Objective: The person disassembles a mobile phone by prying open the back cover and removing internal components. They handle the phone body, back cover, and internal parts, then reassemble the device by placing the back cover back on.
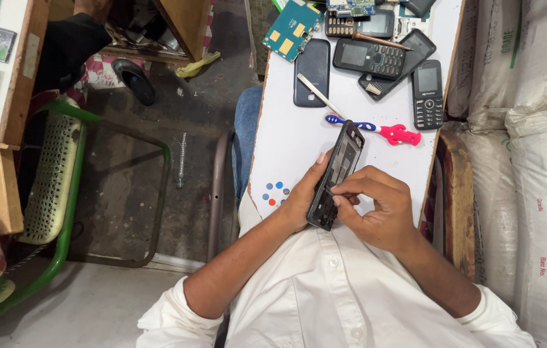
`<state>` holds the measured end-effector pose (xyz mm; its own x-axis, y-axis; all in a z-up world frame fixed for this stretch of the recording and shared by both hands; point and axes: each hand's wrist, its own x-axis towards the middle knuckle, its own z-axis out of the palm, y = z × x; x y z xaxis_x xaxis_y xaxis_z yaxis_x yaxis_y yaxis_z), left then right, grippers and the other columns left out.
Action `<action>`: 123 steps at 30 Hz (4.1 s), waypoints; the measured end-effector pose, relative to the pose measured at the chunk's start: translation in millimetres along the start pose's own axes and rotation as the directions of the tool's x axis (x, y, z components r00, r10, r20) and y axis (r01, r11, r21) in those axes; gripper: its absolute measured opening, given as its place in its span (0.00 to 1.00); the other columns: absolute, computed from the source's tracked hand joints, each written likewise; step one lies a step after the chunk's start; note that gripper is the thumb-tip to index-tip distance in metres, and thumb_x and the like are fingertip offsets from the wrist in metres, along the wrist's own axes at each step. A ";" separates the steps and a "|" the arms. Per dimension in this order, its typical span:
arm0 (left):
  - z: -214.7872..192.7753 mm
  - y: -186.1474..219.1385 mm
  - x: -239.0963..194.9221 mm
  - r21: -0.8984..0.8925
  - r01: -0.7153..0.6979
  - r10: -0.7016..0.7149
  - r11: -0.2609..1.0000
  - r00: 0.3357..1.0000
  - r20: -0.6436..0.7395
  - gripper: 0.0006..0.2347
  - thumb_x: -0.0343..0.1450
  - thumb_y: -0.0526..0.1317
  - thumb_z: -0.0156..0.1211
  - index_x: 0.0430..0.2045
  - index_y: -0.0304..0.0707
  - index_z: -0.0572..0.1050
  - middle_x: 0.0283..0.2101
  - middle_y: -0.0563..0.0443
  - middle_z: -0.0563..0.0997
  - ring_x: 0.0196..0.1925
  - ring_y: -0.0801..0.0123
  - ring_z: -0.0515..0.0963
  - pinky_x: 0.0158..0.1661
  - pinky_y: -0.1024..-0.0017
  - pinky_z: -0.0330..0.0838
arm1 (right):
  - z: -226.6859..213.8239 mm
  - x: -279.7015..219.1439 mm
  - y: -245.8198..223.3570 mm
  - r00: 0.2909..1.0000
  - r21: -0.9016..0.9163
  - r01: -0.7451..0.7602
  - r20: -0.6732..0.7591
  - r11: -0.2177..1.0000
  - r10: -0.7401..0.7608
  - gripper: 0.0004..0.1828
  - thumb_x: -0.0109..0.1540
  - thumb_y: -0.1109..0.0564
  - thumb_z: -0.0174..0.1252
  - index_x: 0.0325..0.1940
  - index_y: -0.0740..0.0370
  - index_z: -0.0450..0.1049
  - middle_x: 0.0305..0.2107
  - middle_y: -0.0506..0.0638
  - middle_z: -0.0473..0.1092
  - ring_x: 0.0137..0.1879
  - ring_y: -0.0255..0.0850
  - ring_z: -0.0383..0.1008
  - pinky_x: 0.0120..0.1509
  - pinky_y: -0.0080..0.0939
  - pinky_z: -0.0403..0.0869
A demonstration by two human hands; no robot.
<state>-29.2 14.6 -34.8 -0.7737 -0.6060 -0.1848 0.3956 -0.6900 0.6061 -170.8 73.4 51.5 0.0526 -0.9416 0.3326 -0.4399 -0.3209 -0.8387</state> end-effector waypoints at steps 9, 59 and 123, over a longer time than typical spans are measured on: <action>3.1 0.7 -0.8 0.019 -0.061 0.062 0.998 0.998 -0.012 0.31 0.79 0.63 0.32 0.72 0.43 0.58 0.48 0.49 0.77 0.45 0.74 0.77 0.45 0.76 0.76 | 4.3 -2.1 3.0 0.987 0.007 0.153 0.053 0.988 -0.153 0.08 0.56 0.65 0.68 0.39 0.65 0.79 0.30 0.50 0.75 0.34 0.36 0.74 0.41 0.34 0.73; 1.0 9.3 -4.2 0.046 0.047 -0.047 0.998 0.999 0.000 0.33 0.83 0.60 0.39 0.75 0.28 0.60 0.50 0.34 0.73 0.41 0.64 0.77 0.34 0.71 0.81 | -10.3 25.4 35.6 0.968 -0.263 0.126 -0.178 0.957 -0.176 0.06 0.57 0.63 0.67 0.30 0.64 0.74 0.24 0.52 0.71 0.28 0.41 0.73 0.34 0.40 0.69; 31.5 29.4 -7.6 0.373 -0.083 0.048 0.924 0.994 0.103 0.40 0.75 0.67 0.43 0.77 0.41 0.47 0.54 0.38 0.73 0.44 0.63 0.80 0.33 0.73 0.80 | -39.4 48.8 33.9 0.945 -0.442 0.130 -0.216 0.888 -0.246 0.05 0.56 0.64 0.67 0.32 0.60 0.77 0.28 0.48 0.73 0.53 0.47 0.77 0.56 0.48 0.73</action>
<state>-27.3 11.4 8.8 -0.8010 -0.5940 -0.0750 0.2453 -0.4398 0.8639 -218.4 20.7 56.4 -0.0355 -0.7885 0.6140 -0.7796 -0.3625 -0.5107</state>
